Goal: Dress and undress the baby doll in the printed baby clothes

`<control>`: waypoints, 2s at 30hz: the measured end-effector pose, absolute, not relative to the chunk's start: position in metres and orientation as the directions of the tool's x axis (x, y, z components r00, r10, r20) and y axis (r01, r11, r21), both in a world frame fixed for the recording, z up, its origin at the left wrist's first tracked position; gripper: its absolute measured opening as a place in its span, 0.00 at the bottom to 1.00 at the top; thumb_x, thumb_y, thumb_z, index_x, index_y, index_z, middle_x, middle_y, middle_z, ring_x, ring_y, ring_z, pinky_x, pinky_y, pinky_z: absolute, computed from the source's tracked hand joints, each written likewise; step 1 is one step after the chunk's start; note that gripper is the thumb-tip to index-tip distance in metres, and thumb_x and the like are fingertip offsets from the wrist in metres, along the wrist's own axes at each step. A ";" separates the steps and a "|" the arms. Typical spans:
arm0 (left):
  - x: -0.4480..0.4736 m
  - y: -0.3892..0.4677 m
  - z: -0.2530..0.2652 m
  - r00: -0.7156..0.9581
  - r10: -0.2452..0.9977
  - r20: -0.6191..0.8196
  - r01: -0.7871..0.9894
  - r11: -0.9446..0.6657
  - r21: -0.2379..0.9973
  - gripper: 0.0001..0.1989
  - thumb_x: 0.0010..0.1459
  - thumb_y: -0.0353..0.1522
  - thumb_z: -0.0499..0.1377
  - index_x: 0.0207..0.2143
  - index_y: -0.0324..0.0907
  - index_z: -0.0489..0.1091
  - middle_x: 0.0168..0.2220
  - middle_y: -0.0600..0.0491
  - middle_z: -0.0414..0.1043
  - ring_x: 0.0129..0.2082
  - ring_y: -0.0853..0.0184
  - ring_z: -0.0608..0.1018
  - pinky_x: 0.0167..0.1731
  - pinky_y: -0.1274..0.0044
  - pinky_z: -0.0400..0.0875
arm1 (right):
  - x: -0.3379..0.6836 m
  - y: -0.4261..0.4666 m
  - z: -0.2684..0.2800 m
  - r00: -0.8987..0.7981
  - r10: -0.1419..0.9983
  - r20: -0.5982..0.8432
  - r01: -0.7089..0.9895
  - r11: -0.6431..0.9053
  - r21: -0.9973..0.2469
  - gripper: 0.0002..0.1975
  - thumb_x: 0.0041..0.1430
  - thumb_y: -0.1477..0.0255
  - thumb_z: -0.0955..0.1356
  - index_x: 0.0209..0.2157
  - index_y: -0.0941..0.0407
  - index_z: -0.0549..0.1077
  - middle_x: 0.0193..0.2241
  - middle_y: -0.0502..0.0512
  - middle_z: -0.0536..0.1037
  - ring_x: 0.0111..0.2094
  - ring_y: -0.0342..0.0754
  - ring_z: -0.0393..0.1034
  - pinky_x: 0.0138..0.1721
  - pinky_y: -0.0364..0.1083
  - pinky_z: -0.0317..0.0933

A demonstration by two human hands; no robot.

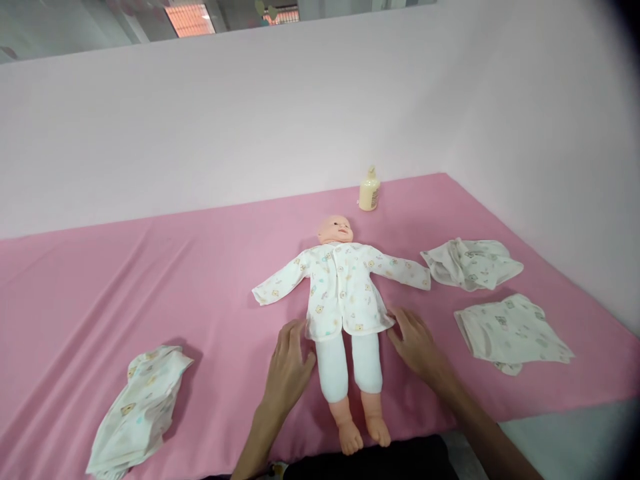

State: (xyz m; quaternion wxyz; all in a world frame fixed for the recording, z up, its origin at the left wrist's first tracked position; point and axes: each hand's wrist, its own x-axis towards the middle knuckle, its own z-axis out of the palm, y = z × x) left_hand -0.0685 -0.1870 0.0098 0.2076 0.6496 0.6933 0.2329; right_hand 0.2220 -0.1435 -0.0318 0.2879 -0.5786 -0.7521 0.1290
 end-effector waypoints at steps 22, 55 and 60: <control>-0.055 -0.185 0.016 0.102 0.899 0.427 0.955 -0.209 0.211 0.19 0.62 0.25 0.53 0.56 0.42 0.65 0.42 0.46 0.70 0.40 0.62 0.73 0.37 0.72 0.72 | 0.206 -0.158 -0.009 -0.225 0.815 0.534 0.848 0.434 -0.305 0.22 0.66 0.73 0.64 0.60 0.55 0.66 0.53 0.65 0.73 0.52 0.60 0.68 0.50 0.60 0.66; -0.060 -0.224 -0.005 -0.177 0.959 0.222 0.759 -0.011 0.651 0.14 0.69 0.35 0.50 0.53 0.45 0.68 0.51 0.48 0.70 0.53 0.63 0.72 0.55 0.64 0.69 | 0.211 -0.194 -0.033 -0.259 0.741 0.620 0.650 0.608 -0.455 0.13 0.63 0.77 0.67 0.49 0.53 0.73 0.45 0.62 0.75 0.47 0.57 0.71 0.47 0.59 0.67; -0.063 -0.228 -0.004 -0.244 0.969 -0.028 0.612 0.176 0.771 0.17 0.68 0.42 0.50 0.53 0.45 0.67 0.53 0.48 0.70 0.54 0.62 0.73 0.57 0.63 0.69 | 0.214 -0.199 -0.036 -0.226 0.779 0.585 0.616 0.579 -0.534 0.11 0.65 0.76 0.66 0.47 0.53 0.74 0.44 0.61 0.75 0.45 0.56 0.72 0.46 0.58 0.69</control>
